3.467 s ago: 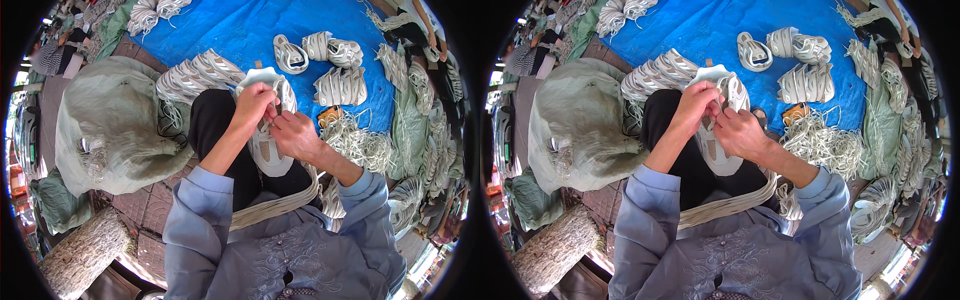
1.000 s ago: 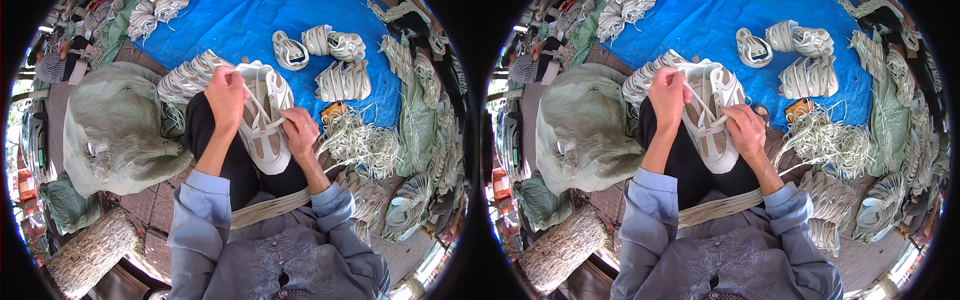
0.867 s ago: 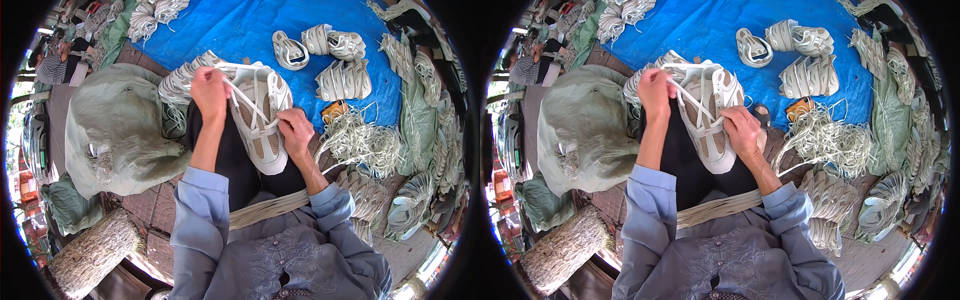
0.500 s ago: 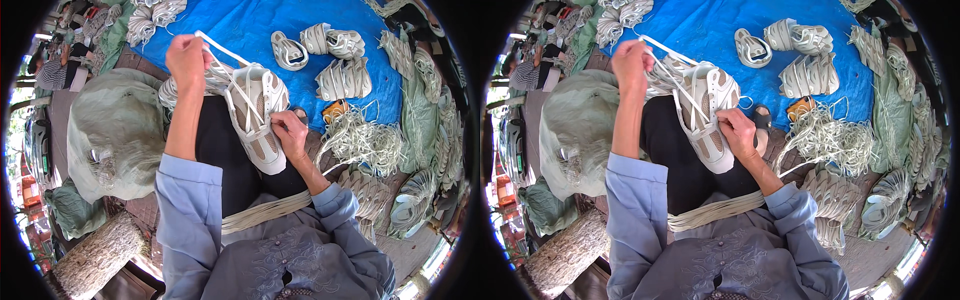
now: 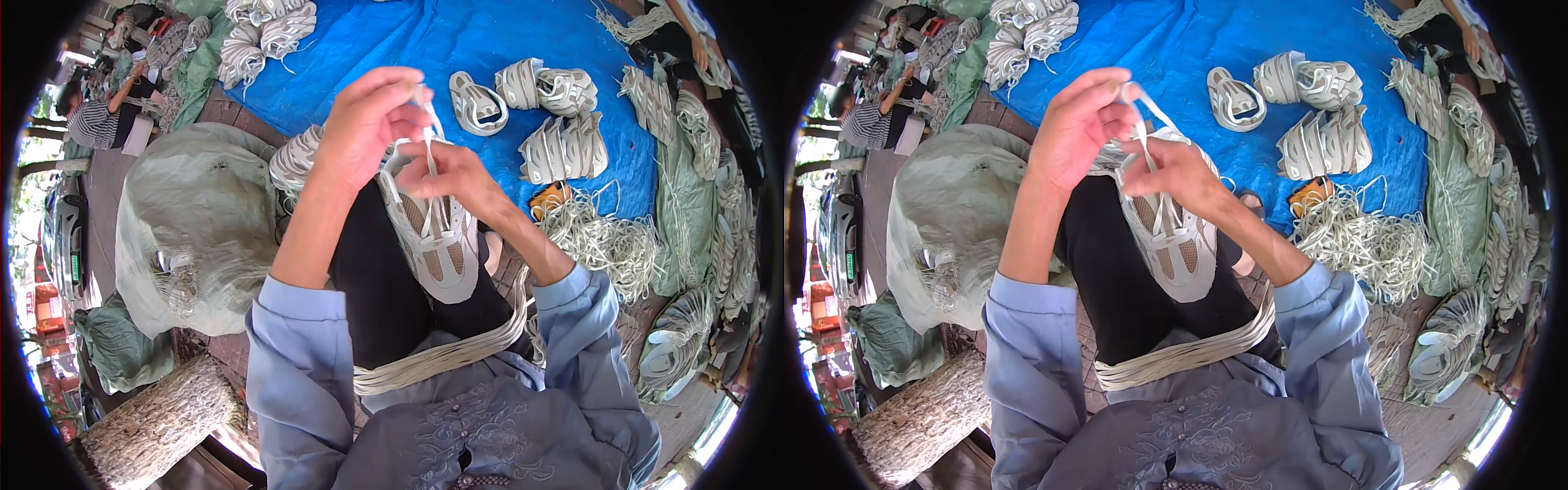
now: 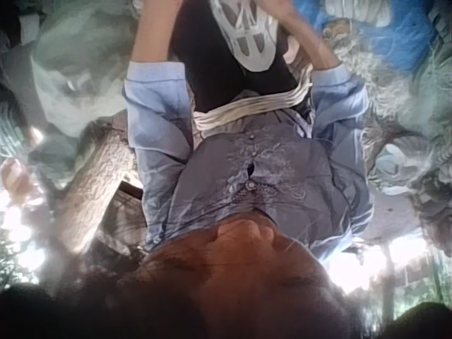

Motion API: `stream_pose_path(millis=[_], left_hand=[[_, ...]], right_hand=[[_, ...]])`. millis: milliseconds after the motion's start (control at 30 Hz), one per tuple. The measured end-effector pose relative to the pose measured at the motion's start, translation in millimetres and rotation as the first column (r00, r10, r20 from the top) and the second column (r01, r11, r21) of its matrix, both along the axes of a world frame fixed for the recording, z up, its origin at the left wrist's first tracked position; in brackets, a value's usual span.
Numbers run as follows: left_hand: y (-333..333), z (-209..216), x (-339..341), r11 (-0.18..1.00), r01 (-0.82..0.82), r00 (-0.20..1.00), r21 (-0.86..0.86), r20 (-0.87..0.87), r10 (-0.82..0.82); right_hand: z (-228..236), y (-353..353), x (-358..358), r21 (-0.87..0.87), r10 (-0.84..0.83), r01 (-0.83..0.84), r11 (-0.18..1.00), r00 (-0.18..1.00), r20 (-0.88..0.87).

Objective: The person is sitting on the ground and lacing a white sneaker. They repeatedly thread a long white lace through the eyelets of the shoe, pulling it tight and adjusting the loops to secure the fit.

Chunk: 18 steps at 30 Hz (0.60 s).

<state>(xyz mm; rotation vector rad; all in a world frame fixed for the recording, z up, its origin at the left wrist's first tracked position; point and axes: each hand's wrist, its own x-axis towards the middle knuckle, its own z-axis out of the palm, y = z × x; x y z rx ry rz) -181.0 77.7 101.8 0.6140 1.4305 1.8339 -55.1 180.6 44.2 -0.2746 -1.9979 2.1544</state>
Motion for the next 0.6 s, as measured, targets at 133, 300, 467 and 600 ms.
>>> stream_pose_path(millis=[133,300,467,600], left_hand=[[15,-15,9,0.859,-0.371,0.55,-0.353,-0.829,-0.103],[11,-71,41,0.704,-0.452,0.094,-0.548,-0.814,-0.573],[27,-95,52,0.707,-0.472,0.14,-0.526,-0.837,-0.529],[11,-58,27,0.947,-0.032,0.996,-0.321,-0.093,0.003]], right_hand=[[1,24,-18,-0.218,-0.162,0.17,0.961,0.985,0.053],[-8,55,-15,0.179,-0.186,0.167,0.969,0.978,0.096],[-5,68,-7,0.469,-0.254,0.12,0.875,0.939,0.233],[3,78,-7,0.062,-0.073,0.056,0.997,0.943,0.324]])
